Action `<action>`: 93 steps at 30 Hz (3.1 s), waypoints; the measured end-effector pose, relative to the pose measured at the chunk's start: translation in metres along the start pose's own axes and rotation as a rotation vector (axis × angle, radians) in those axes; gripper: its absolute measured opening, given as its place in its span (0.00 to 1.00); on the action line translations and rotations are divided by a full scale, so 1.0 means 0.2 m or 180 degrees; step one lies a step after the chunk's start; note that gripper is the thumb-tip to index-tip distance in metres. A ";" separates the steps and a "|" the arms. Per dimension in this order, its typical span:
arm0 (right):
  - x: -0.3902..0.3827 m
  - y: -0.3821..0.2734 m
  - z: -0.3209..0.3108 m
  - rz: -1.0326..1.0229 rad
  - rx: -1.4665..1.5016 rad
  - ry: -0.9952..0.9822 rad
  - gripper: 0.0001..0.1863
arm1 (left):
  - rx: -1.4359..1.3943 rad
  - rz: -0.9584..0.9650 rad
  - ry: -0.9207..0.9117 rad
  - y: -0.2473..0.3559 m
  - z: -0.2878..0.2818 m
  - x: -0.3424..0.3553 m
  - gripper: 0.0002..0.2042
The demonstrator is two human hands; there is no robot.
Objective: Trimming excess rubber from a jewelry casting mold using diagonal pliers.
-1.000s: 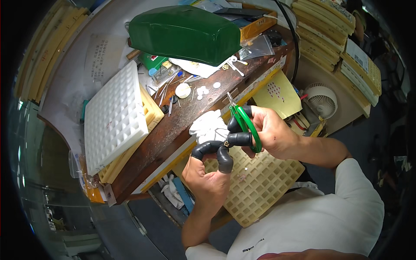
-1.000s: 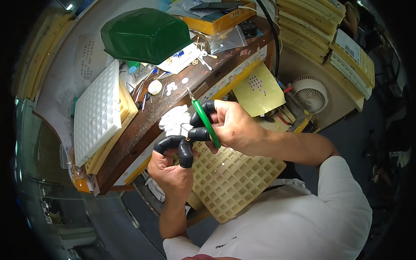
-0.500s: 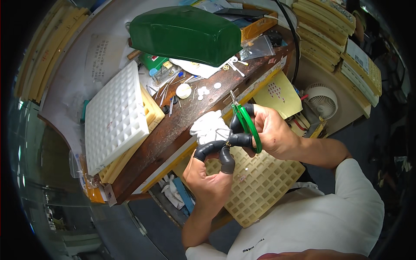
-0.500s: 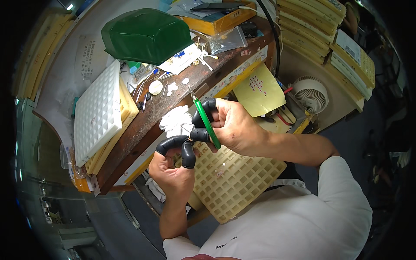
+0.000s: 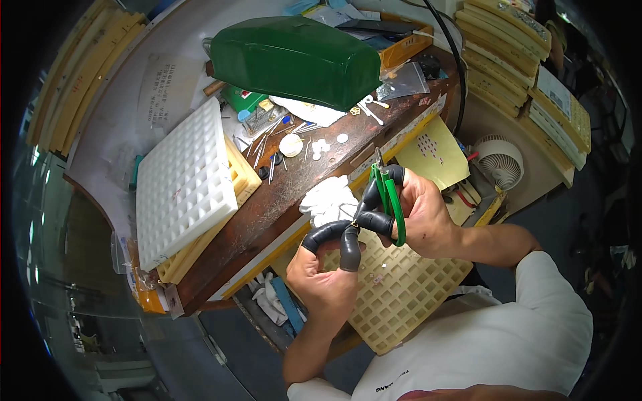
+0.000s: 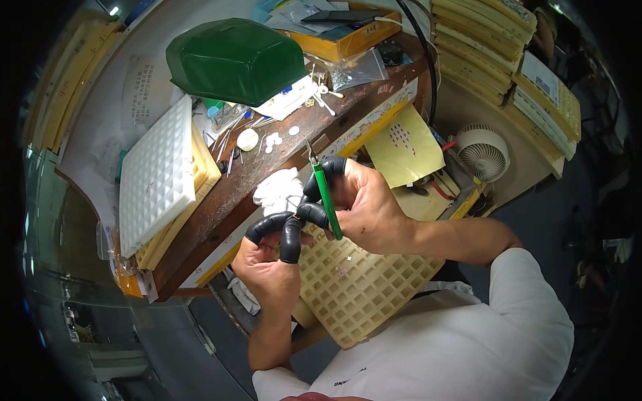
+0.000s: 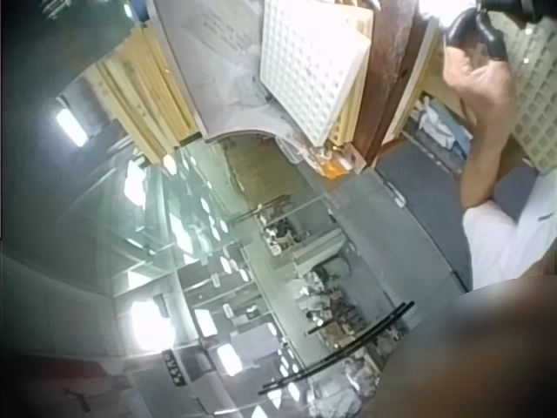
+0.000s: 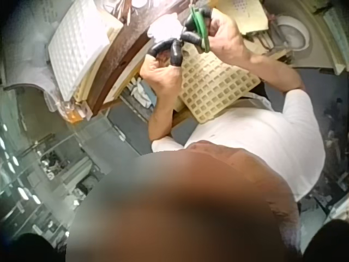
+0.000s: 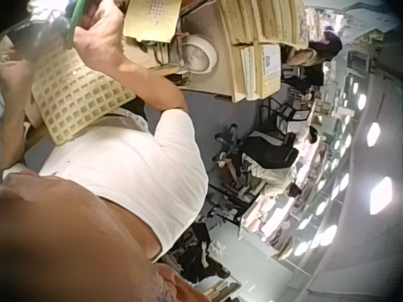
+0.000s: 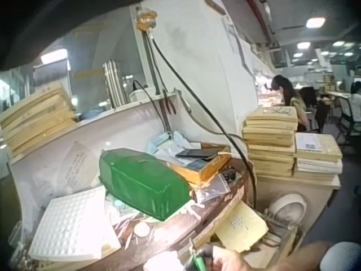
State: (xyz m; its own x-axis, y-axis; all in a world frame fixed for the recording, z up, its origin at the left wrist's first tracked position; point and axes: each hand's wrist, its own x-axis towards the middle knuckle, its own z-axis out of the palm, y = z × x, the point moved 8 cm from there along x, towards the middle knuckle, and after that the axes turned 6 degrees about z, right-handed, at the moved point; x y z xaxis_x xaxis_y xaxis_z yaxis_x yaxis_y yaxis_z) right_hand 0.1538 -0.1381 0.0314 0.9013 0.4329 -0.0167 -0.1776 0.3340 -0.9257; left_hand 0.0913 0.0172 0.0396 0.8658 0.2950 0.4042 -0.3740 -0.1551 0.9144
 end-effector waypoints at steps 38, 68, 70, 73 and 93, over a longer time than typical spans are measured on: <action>-0.07 -0.38 0.13 -0.2000 -0.4955 -0.1360 0.15 | -0.0180 -0.0309 -0.0633 -0.01 -0.01 0.04 0.12; -0.06 -0.41 0.16 -0.2041 -0.5161 -0.1388 0.09 | 0.0095 -0.0065 -0.0703 0.00 0.00 0.04 0.14; -0.06 -0.40 0.17 -0.1952 -0.5181 -0.1451 0.09 | 0.0096 -0.0053 -0.0719 0.00 0.00 0.04 0.14; -0.06 -0.39 0.17 -0.1895 -0.5203 -0.1503 0.09 | 0.0125 -0.0011 -0.0752 -0.01 -0.01 0.04 0.14; -0.06 -0.37 0.16 -0.2199 -0.5371 -0.1625 0.13 | 0.0034 0.0033 -0.0841 0.00 0.00 0.04 0.15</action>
State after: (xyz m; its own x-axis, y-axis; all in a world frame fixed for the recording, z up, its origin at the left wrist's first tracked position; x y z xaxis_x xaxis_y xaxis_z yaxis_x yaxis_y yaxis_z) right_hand 0.1433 -0.1418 0.1122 0.3919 0.8784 0.2736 0.9192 -0.3863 -0.0767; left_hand 0.0985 0.0192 0.0434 0.9193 0.0371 0.3918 -0.3809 -0.1671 0.9094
